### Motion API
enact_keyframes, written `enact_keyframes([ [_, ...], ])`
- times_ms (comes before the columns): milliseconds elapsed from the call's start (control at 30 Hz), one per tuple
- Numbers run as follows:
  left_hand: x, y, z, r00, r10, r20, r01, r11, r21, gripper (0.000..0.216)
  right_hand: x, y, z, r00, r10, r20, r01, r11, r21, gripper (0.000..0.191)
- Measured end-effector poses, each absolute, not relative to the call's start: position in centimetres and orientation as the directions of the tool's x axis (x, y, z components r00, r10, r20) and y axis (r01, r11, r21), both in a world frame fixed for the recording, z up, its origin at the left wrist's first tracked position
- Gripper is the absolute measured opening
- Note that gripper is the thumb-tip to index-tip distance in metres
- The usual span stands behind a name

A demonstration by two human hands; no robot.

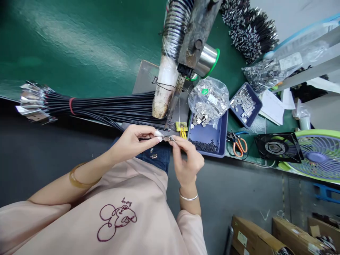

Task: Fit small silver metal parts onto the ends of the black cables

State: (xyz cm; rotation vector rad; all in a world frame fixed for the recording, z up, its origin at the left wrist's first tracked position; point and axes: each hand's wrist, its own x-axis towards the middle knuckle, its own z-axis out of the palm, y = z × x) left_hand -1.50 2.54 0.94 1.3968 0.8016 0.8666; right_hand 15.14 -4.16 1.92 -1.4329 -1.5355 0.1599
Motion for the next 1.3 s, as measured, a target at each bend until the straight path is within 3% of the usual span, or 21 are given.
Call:
enact_keyframes([
  [100, -1.1, 2.4, 0.7, 0.442, 0.896, 0.033, -0.048, -0.012, 0.999, 0.015, 15.0, -3.6, 1.3, 0.108, 0.863, 0.493, 0.649, 0.314, -0.693, 0.012],
  [300, 0.0, 2.3, 0.6, 0.29, 0.956, 0.031, 0.012, -0.036, 0.999, 0.01, 14.7, -2.9, 0.9, 0.198, 0.908, 0.369, 0.53, 0.218, -0.819, 0.004],
  [900, 0.6, 2.3, 1.5, 0.199, 0.979, 0.053, 0.112, -0.076, 0.991, 0.011, 14.6, -1.8, 2.2, 0.201, 0.931, 0.305, 0.538, 0.156, -0.828, 0.005],
  [1133, 0.6, 1.8, 1.5, 0.217, 0.973, 0.084, 0.216, -0.132, 0.967, 0.014, 14.6, -2.4, 1.6, 0.184, 0.925, 0.334, 0.575, 0.174, -0.799, 0.002],
  [1200, 0.5, 1.6, 1.4, 0.235, 0.964, 0.123, 0.235, -0.179, 0.955, 0.013, 15.1, -2.9, 1.8, 0.24, 0.868, 0.435, 0.593, 0.223, -0.773, 0.003],
  [1300, 0.0, 1.2, 0.9, 0.33, 0.916, 0.23, 0.248, -0.319, 0.915, 0.013, 16.7, -4.8, 3.5, 0.289, 0.672, 0.681, 0.671, 0.365, -0.645, 0.002],
])
